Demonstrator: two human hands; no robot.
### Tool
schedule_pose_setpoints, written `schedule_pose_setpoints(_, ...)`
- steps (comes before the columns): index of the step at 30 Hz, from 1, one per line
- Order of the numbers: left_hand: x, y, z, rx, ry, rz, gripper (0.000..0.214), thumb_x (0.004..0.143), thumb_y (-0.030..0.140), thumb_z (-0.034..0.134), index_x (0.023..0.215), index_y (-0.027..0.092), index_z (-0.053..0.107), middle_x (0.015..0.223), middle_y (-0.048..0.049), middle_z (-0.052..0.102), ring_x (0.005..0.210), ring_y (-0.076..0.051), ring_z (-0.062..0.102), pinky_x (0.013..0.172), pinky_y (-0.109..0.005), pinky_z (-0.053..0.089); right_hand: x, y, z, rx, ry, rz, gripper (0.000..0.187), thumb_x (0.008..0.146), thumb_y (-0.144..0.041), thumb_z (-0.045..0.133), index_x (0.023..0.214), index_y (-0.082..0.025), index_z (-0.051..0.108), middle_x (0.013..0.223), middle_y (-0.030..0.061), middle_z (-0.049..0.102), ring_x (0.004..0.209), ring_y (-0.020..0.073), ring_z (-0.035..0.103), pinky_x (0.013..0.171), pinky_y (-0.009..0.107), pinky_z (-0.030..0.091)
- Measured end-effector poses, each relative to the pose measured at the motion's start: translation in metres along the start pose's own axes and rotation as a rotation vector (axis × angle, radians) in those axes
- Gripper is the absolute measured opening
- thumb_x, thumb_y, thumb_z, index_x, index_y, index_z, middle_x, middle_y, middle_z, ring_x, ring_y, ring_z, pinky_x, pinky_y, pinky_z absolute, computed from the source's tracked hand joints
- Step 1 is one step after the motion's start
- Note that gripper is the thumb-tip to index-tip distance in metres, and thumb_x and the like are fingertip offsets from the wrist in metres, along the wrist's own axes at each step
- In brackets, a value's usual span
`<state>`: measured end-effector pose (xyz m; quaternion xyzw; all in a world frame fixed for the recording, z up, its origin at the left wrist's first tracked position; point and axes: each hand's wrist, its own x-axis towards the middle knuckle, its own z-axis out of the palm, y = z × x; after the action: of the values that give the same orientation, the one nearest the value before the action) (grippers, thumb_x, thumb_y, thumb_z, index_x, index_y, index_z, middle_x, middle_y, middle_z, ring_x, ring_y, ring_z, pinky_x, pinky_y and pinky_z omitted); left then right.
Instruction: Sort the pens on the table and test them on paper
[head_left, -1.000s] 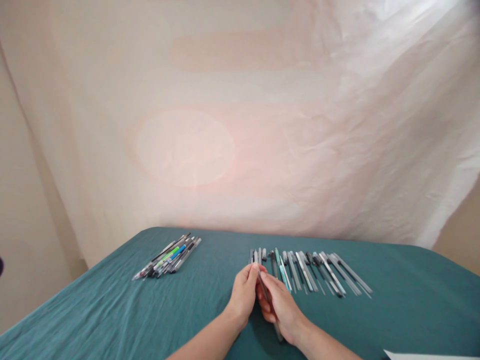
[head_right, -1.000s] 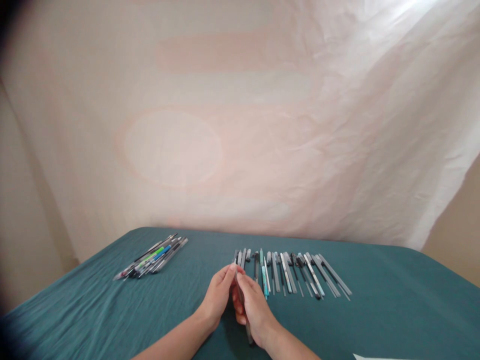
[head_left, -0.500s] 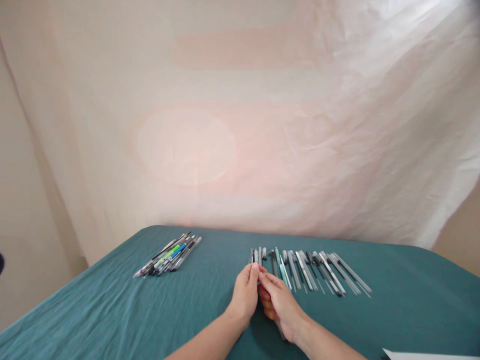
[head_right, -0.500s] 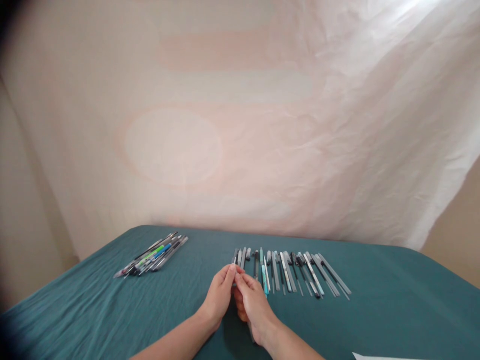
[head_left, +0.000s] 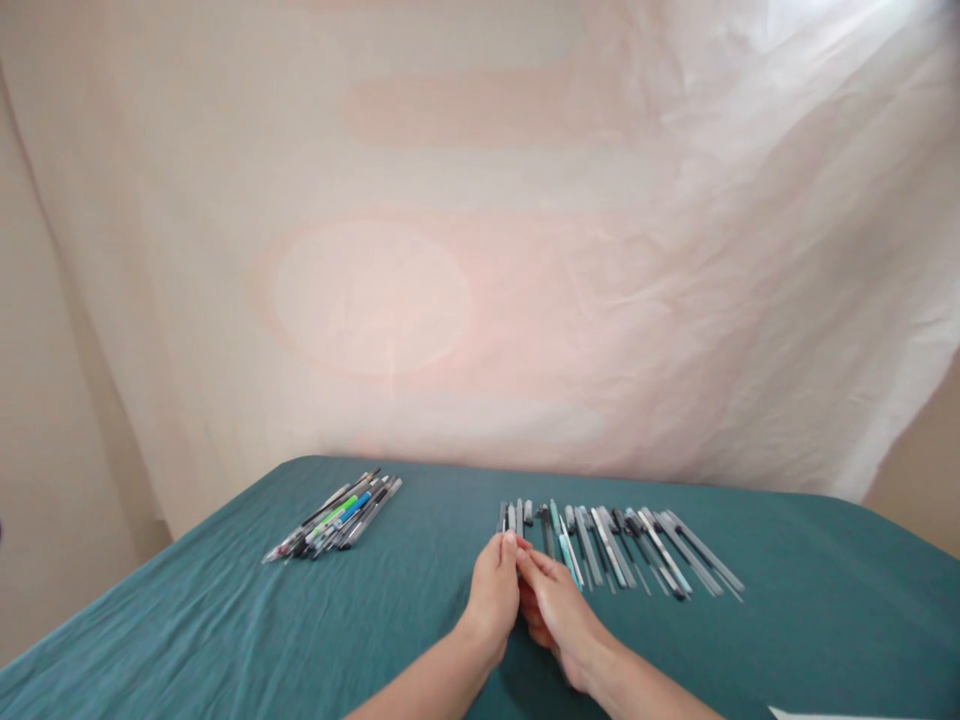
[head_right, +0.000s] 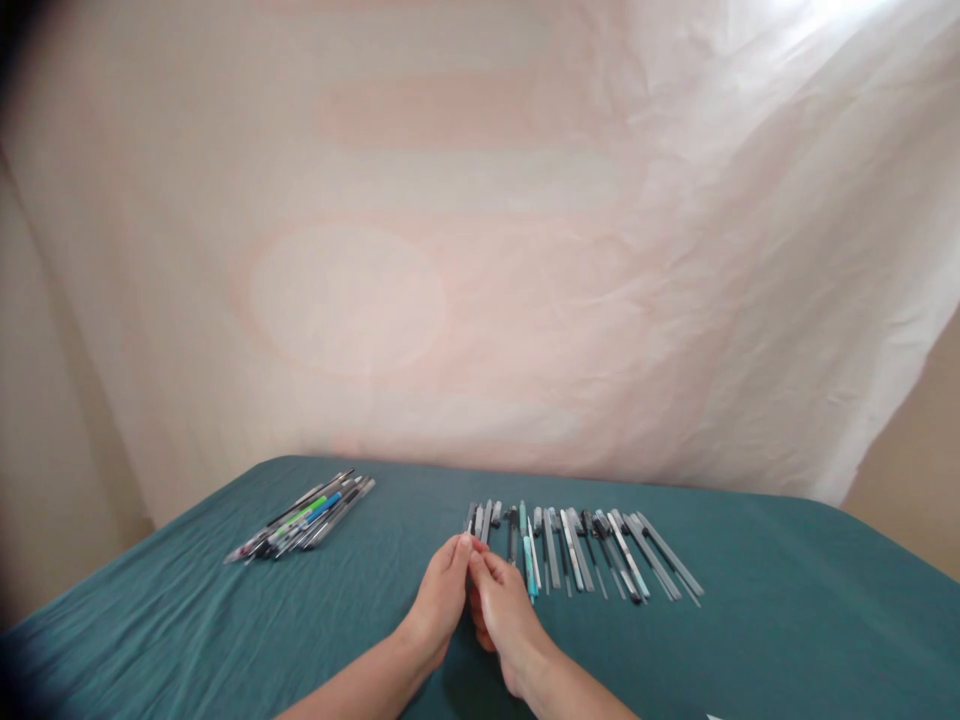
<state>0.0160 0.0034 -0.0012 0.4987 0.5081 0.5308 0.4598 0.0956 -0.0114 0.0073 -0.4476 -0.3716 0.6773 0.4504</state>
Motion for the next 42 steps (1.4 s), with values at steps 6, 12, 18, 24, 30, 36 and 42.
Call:
schedule_pose_setpoints(6, 0.011, 0.001, -0.002, -0.034, 0.059, 0.040, 0.039, 0.077, 0.052, 0.040, 0.070, 0.016, 0.054, 0.066, -0.0036, 0.056, 0.065, -0.016, 0.052, 0.064, -0.028, 0.041, -0.004, 0.001, 0.003, -0.064, -0.016, -0.026, 0.042, 0.070, -0.056, 0.054, 0.090, -0.019, 0.059, 0.037, -0.0126, 0.025, 0.028, 0.0028, 0.015, 0.028, 0.014, 0.007)
schedule_pose_setpoints(12, 0.045, 0.014, -0.028, -0.035, 0.146, 0.079, 0.047, 0.075, 0.057, 0.036, 0.081, 0.015, 0.057, 0.080, -0.0061, 0.060, 0.078, -0.016, 0.055, 0.072, -0.028, 0.042, -0.011, 0.013, 0.009, -0.122, -0.097, 0.037, 0.052, 0.071, -0.054, 0.052, 0.107, -0.017, 0.051, 0.035, -0.0140, 0.026, 0.024, 0.0034, 0.015, 0.024, 0.015, 0.007)
schedule_pose_setpoints(18, 0.071, 0.003, -0.046, 0.207, 0.023, 0.077, 0.038, 0.071, 0.047, 0.049, 0.079, 0.014, 0.066, 0.070, -0.0040, 0.063, 0.066, -0.016, 0.053, 0.061, -0.026, 0.039, -0.014, 0.010, 0.009, -0.069, -0.116, 0.084, 0.053, 0.066, -0.059, 0.054, 0.098, -0.017, 0.050, 0.039, -0.0131, 0.032, 0.025, 0.0023, 0.014, 0.024, 0.014, 0.005)
schedule_pose_setpoints(24, 0.113, -0.012, -0.042, 0.461, 0.025, 0.119, 0.015, 0.069, 0.028, 0.055, 0.073, 0.016, 0.065, 0.057, -0.0016, 0.061, 0.061, -0.015, 0.055, 0.063, -0.024, 0.037, -0.012, 0.014, 0.007, -0.015, -0.136, 0.012, 0.051, 0.058, -0.067, 0.055, 0.078, -0.021, 0.046, 0.037, -0.0139, 0.029, 0.025, 0.0023, 0.014, 0.022, 0.013, 0.007)
schedule_pose_setpoints(30, 0.125, -0.021, -0.035, 0.680, 0.051, 0.135, 0.010, 0.069, 0.024, 0.055, 0.073, 0.018, 0.062, 0.071, -0.0038, 0.064, 0.069, -0.016, 0.056, 0.066, -0.024, 0.037, -0.010, 0.016, 0.005, 0.012, -0.132, -0.004, 0.052, 0.057, -0.069, 0.055, 0.075, -0.021, 0.044, 0.036, -0.0143, 0.029, 0.024, 0.0018, 0.013, 0.022, 0.013, 0.006)
schedule_pose_setpoints(36, 0.120, -0.022, -0.034, 0.783, 0.034, 0.151, 0.012, 0.072, 0.024, 0.053, 0.074, 0.018, 0.063, 0.078, -0.0057, 0.065, 0.077, -0.018, 0.057, 0.072, -0.026, 0.038, -0.010, 0.017, 0.003, 0.051, -0.143, 0.002, 0.050, 0.059, -0.067, 0.055, 0.076, -0.021, 0.046, 0.037, -0.0141, 0.030, 0.025, 0.0015, 0.012, 0.022, 0.013, 0.006)
schedule_pose_setpoints(42, 0.117, -0.019, -0.044, 0.696, 0.048, 0.177, 0.010, 0.069, 0.017, 0.055, 0.075, 0.016, 0.063, 0.078, -0.0070, 0.064, 0.078, -0.018, 0.057, 0.075, -0.027, 0.038, -0.010, 0.016, 0.004, 0.116, -0.110, -0.001, 0.047, 0.060, -0.062, 0.058, 0.075, -0.019, 0.050, 0.037, -0.0126, 0.033, 0.026, 0.0013, 0.015, 0.024, 0.013, 0.006)
